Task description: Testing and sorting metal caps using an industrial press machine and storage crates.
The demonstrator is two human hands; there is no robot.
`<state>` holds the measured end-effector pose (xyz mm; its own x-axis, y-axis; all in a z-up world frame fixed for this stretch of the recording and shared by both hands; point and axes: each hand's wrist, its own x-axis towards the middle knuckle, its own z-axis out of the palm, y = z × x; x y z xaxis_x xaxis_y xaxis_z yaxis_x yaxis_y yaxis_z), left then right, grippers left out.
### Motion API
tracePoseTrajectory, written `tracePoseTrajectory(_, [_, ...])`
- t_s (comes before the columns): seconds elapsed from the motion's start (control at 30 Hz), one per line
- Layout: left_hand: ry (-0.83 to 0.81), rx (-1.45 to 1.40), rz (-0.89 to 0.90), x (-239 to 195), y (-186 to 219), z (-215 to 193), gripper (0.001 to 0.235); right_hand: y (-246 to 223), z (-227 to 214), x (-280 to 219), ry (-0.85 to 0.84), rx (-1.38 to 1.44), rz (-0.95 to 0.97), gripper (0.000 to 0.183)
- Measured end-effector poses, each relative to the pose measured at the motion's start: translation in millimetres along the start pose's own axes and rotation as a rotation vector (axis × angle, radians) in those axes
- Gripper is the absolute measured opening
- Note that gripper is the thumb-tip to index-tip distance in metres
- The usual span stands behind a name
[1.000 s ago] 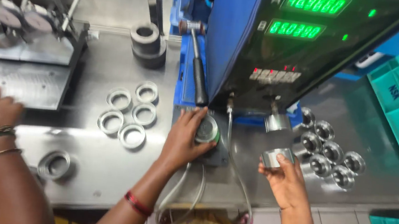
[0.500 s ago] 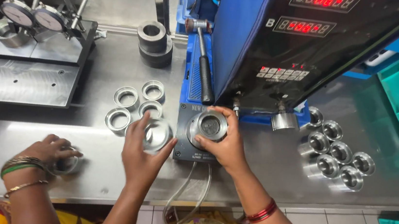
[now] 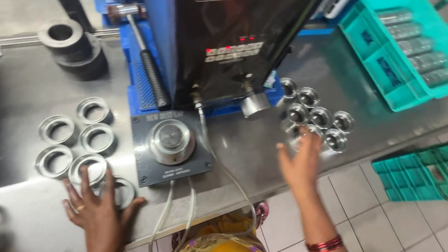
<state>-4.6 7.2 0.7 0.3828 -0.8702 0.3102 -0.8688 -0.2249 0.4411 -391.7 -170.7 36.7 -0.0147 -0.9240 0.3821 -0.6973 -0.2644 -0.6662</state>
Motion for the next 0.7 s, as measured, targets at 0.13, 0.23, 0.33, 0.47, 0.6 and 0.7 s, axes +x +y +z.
tracePoseTrajectory(0.13, [-0.088, 0.032, -0.018, 24, -25, 7, 0.1, 73, -40, 2, -0.144, -0.638, 0.146, 0.063])
tracePoseTrajectory(0.23, [-0.055, 0.042, -0.04, 45, -38, 12, 0.094, 21, -40, 0, -0.279, -0.516, 0.349, 0.069])
tracePoseTrajectory(0.33, [0.027, 0.031, -0.062, 53, -42, 11, 0.08, 24, -21, -2, -0.189, -0.45, 0.508, 0.093])
tracePoseTrajectory(0.47, [0.113, -0.038, -0.053, 51, -30, 5, 0.067, 45, 12, -4, -0.21, -0.532, 0.374, 0.088])
tracePoseTrajectory(0.6, [0.182, -0.092, -0.043, 44, -3, -3, 0.048, 0, 42, 1, -0.055, 0.246, 0.067, 0.078])
tracePoseTrajectory(0.7, [0.22, -0.039, -0.045, 37, 5, -12, 0.038, -45, 58, 9, 0.086, 0.421, 0.05, 0.082])
